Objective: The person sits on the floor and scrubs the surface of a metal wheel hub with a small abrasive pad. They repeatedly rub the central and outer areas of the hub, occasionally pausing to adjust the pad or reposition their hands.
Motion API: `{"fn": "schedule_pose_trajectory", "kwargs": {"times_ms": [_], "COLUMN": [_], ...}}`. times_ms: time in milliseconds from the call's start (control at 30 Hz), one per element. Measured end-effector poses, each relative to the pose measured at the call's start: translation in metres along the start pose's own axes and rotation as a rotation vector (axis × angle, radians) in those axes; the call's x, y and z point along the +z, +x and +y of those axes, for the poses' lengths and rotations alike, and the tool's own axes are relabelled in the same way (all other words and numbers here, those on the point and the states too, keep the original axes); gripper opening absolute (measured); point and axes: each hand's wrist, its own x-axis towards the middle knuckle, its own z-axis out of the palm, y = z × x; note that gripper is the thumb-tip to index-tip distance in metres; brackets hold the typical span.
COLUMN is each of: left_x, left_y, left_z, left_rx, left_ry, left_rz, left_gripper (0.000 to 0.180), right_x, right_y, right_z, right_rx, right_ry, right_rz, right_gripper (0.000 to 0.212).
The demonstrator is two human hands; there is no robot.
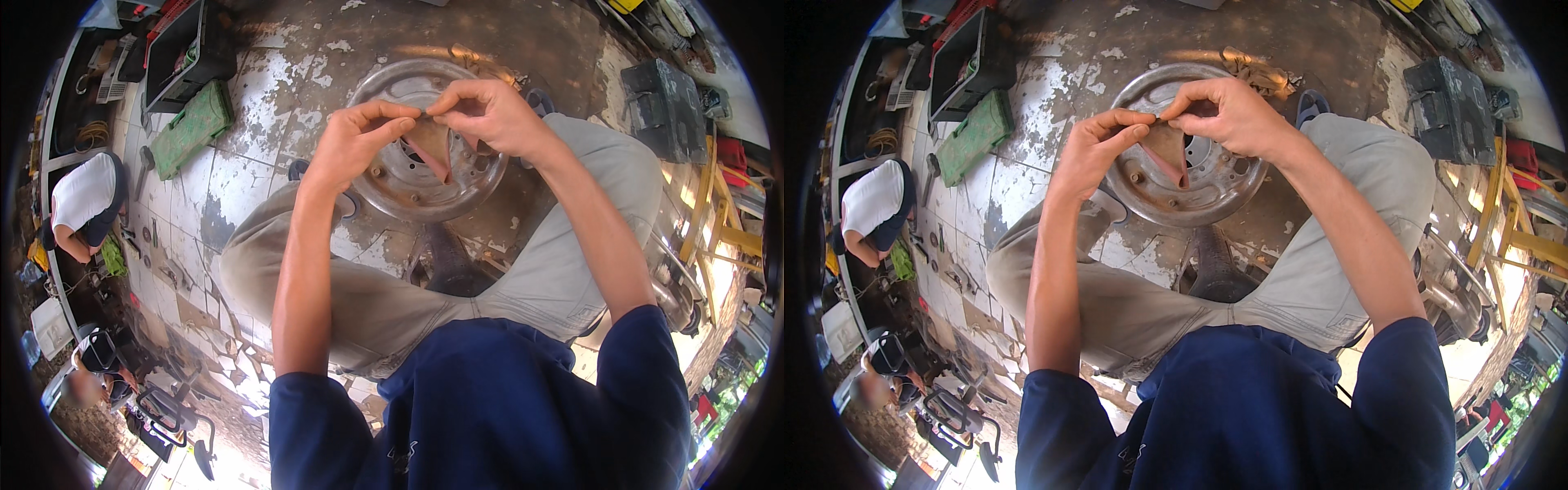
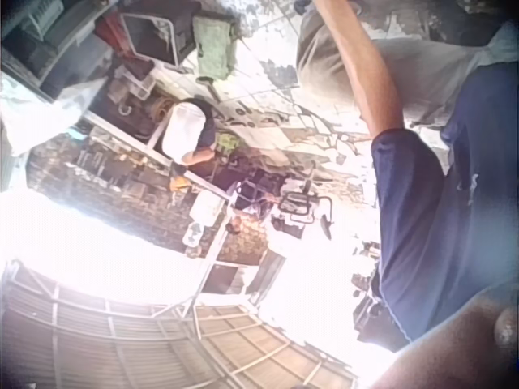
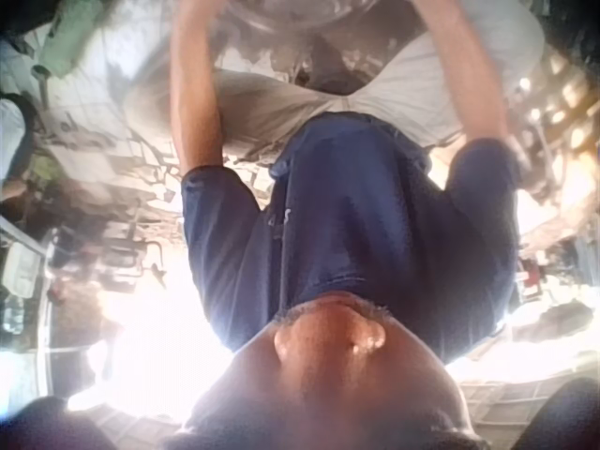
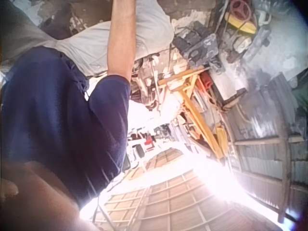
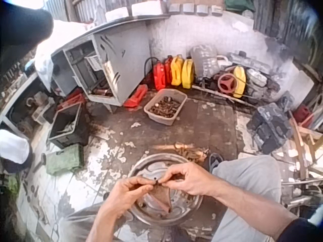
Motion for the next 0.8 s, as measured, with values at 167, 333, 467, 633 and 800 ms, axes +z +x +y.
{"fn": "schedule_pose_trajectory", "kwargs": {"times_ms": [167, 333, 467, 633, 800], "left_x": [0.003, 0.010, 0.011, 0.014, 0.016], "left_y": [0.004, 0.006, 0.007, 0.009, 0.010], "left_z": [-0.010, -0.009, -0.016, -0.020, -0.021], "left_rx": [0.023, 0.086, 0.082, 0.063, 0.024], "left_ry": [-0.018, -0.027, -0.005, 0.017, -0.109], "left_rz": [0.023, 0.033, 0.040, 0.063, 0.044], "left_gripper": [0.021, 0.024, 0.021, 0.022, 0.020], "right_x": [0.002, 0.003, 0.008, 0.012, 0.012], "right_y": [0.001, 0.003, 0.003, 0.004, 0.002], "right_z": [-0.003, 0.006, 0.006, 0.013, 0.009], "right_rx": [0.037, -0.048, -0.062, -0.079, -0.023], "right_ry": [-0.058, -0.092, -0.120, -0.114, -0.085], "right_rz": [0.019, 0.058, 0.072, 0.128, 0.136], "right_gripper": [0.014, 0.014, 0.015, 0.013, 0.011]}}
